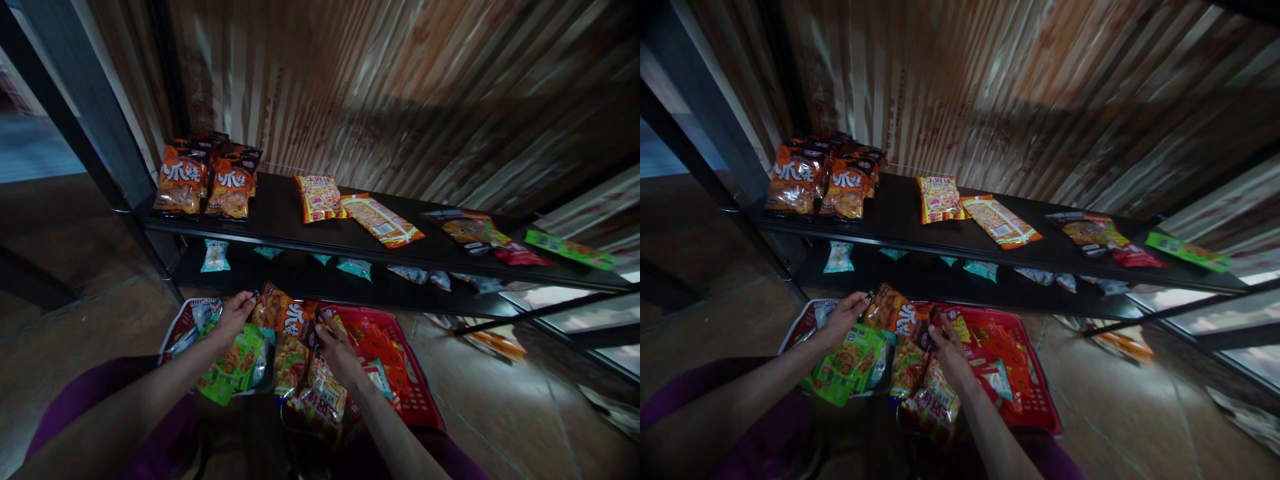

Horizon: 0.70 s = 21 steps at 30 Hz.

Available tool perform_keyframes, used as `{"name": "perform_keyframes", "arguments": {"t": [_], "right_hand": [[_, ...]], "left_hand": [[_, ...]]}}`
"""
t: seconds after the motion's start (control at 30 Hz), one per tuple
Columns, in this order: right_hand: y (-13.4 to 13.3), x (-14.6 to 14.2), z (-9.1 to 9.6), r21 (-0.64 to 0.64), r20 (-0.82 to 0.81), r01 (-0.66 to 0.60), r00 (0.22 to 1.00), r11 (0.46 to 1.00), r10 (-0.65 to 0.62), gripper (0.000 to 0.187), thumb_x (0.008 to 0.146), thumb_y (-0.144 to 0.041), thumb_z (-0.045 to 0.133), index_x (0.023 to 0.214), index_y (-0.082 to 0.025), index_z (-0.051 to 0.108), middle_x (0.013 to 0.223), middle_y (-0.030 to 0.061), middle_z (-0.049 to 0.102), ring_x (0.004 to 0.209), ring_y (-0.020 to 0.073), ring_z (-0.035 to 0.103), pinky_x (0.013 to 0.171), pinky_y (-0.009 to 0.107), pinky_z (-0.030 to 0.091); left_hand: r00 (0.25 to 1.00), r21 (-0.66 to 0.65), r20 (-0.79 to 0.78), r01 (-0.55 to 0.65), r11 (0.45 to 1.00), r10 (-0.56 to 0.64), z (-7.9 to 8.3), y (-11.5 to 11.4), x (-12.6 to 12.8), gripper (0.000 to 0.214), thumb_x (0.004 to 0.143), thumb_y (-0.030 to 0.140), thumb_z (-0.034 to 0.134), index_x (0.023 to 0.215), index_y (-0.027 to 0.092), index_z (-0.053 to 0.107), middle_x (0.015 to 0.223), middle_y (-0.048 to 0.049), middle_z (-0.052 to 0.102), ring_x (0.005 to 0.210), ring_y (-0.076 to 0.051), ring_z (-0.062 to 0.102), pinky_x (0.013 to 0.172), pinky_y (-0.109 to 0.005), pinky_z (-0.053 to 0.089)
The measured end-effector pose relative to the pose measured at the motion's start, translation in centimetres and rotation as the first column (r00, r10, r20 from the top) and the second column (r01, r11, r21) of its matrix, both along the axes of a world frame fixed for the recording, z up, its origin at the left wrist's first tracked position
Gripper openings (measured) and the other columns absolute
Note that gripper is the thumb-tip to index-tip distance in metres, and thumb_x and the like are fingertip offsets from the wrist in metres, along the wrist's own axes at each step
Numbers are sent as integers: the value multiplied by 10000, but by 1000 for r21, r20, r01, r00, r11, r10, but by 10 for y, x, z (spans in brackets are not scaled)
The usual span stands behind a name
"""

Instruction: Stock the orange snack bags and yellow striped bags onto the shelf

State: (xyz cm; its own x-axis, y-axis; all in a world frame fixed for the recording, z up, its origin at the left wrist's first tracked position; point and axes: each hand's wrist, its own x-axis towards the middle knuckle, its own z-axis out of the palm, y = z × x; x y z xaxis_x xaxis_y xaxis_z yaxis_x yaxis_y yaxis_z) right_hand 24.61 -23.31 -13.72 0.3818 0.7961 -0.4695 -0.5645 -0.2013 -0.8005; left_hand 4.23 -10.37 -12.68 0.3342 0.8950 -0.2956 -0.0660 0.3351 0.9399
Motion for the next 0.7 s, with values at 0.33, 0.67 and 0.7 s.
{"name": "perform_keyframes", "arguments": {"t": [0.33, 0.67, 0.7], "right_hand": [[6, 1, 0, -6, 22, 55, 998, 998, -55, 315, 502, -287, 845, 755, -209, 674, 665, -13, 688, 582, 136, 597, 584, 263, 450], [-7, 17, 8, -66, -8, 98, 995, 993, -99, 320, 547, -315, 834, 817, -241, 678, 735, -5, 693, 704, 155, 625, 631, 267, 470], [-9, 14, 10, -80, -29, 67, 997, 995, -70, 312, 574, -352, 825, 823, -240, 674, 784, 8, 709, 769, 174, 644, 673, 285, 479]], "left_hand": [[998, -54, 15, -54, 997, 55, -4, 4, 2, 257, 612, 401, 684, 729, 179, 631, 667, 30, 605, 665, -128, 541, 645, -232, 407], [929, -384, 55, -319, 866, 366, -3, 12, 4, 209, 530, 203, 731, 690, 170, 602, 642, 30, 625, 588, -132, 577, 575, -251, 437], [928, -399, 61, -314, 862, 366, -3, 9, 5, 218, 528, 194, 736, 698, 170, 601, 648, 29, 630, 588, -133, 581, 575, -253, 441]]}}
